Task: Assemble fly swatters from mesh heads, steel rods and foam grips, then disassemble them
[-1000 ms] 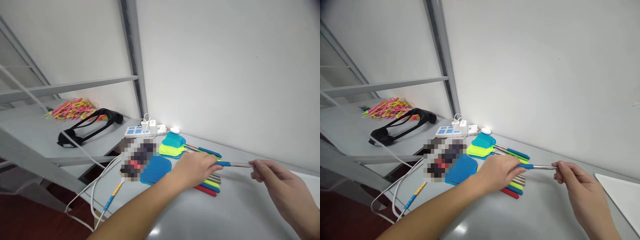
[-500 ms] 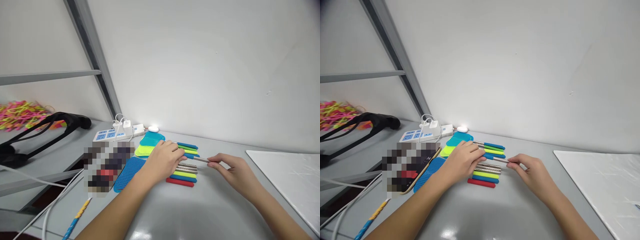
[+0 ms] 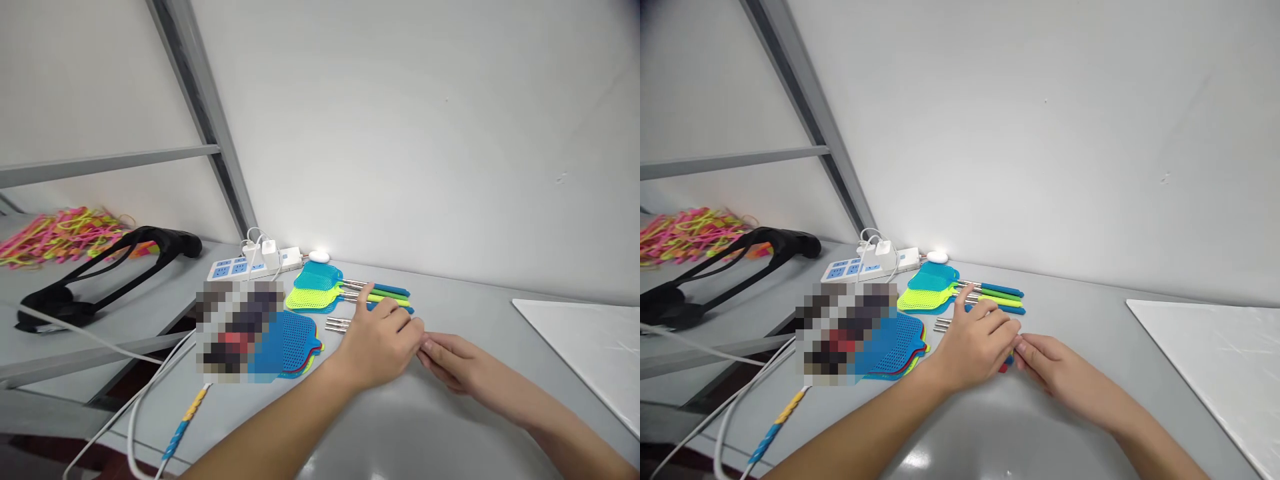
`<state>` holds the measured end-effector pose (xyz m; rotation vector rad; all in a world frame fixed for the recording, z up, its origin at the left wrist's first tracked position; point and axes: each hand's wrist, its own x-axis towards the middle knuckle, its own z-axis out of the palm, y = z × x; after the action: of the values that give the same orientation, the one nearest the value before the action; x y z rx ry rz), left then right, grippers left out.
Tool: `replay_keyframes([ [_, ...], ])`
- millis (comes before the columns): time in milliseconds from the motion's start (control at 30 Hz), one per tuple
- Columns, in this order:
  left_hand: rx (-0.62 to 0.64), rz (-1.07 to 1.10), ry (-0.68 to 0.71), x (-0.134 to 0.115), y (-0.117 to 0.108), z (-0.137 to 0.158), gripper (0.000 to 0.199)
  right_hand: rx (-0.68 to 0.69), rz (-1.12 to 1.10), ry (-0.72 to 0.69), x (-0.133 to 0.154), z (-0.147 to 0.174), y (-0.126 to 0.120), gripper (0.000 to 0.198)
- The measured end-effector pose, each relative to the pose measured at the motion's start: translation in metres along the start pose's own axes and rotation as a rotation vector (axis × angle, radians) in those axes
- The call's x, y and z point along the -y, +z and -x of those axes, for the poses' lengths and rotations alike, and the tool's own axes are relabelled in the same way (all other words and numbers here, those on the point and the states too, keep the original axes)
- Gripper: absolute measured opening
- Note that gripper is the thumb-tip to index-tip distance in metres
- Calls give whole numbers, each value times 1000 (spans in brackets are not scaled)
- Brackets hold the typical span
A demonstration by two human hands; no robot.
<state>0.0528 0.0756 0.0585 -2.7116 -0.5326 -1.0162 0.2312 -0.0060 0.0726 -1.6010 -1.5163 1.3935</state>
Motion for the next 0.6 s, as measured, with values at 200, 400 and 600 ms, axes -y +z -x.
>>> replay_keyframes([
  [200, -179, -84, 86, 3, 9, 0, 30, 205, -235, 165, 0, 5, -5, 39],
  [400, 27, -101, 26, 19, 2, -2, 41, -106, 434, -103, 21, 5, 26, 40],
  [600, 240, -83, -118, 2, -29, -7, 51, -309, 1214, -255, 14, 13, 24, 27],
])
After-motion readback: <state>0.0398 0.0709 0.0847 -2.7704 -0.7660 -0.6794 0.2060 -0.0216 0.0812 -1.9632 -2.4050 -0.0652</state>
